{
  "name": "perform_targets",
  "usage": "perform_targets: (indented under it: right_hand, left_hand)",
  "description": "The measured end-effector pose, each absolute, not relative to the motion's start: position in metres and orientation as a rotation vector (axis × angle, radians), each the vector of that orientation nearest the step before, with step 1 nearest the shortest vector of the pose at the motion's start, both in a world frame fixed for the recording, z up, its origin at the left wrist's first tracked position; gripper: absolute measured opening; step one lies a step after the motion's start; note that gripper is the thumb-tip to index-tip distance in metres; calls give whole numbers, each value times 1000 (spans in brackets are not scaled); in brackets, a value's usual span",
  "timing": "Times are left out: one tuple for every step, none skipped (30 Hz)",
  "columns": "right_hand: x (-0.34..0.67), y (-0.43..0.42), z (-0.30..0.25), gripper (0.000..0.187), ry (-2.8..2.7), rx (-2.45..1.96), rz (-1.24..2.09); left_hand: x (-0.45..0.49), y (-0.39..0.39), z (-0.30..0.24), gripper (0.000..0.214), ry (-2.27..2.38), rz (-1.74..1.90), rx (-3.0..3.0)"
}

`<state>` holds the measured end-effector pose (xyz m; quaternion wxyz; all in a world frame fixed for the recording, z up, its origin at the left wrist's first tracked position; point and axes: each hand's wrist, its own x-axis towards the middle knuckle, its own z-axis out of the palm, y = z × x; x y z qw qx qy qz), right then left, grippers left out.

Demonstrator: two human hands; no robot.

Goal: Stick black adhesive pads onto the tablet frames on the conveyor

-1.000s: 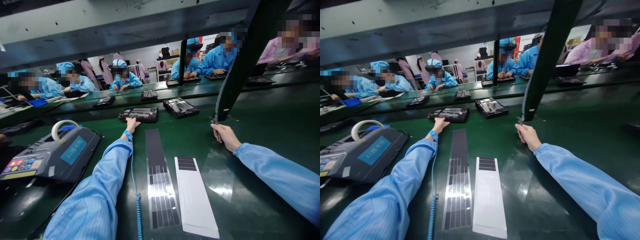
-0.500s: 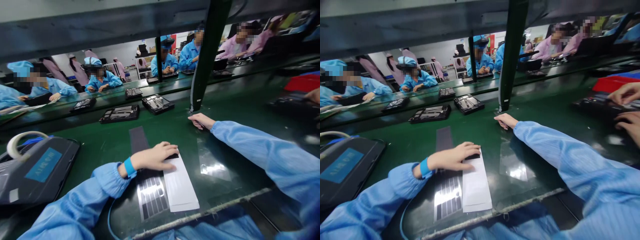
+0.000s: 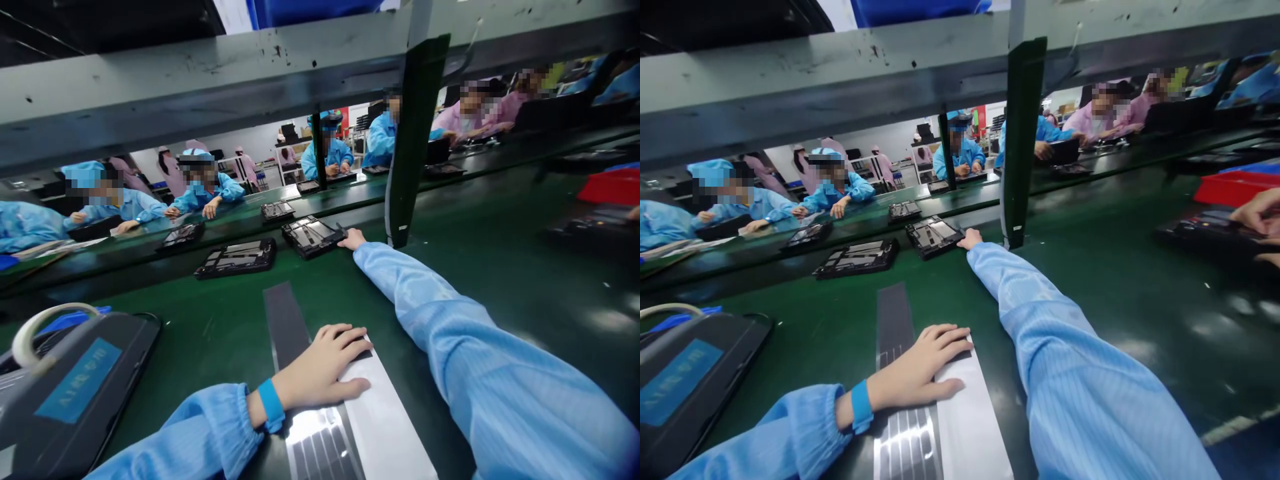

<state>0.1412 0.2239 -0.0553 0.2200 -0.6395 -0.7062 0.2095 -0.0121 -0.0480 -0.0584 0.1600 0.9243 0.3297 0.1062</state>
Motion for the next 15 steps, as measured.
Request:
perform_targets:
  right_hand:
    - [137,224,-58,32,-1981,-1743,551]
    - [132,223,-61,32,-2008,-1711,528]
    - [127,221,-63,32,-2032,-1677,512]
    - [121,219,-65,31,-2047,-1642,504]
    - [114,216,-66,31,-2054,-1606,508]
    - [107,213,-67,30,-2050,-1569,526]
    - [99,210,-66,30,-2033,-1533,559]
    - [91,207,-65,30,-2001,-1498,604]
    - [82,205,-64,30,-1955,-1465,660]
    - [75,203,-62,31,-1896,-1432,727]
    - [68,201,-59,31,-1822,-1401,805]
    - [61,201,-56,32,-1736,-1371,893]
    - [57,200,-54,33,-1641,-1343,991]
    - [53,200,-52,33,-1539,-1316,1098]
    - [51,199,-50,33,-1425,-1285,1219]
  left_hand:
    - [-12,-48,-59,48,949,302,2631]
    - [-12,-48,-59,48,955,301,2620]
    - [-12,-48,-59,48,960,303,2610]
    - [-12,-48,-59,47,962,307,2603]
    - [-11,-48,-59,46,963,312,2599]
    - [-11,-48,-59,46,962,314,2597]
    - [-11,-48,-58,45,961,314,2596]
    - [-11,-47,-58,45,961,311,2596]
    - [-11,-47,-58,45,961,304,2595]
    - [-11,-47,-57,45,962,296,2592]
    - [-11,-46,-57,45,963,286,2591]
    - [-11,-46,-57,45,965,278,2590]
    - [-11,-46,-57,45,968,273,2590]
    - [-11,-46,-57,45,970,269,2590]
    - [-11,-46,-57,45,968,268,2592]
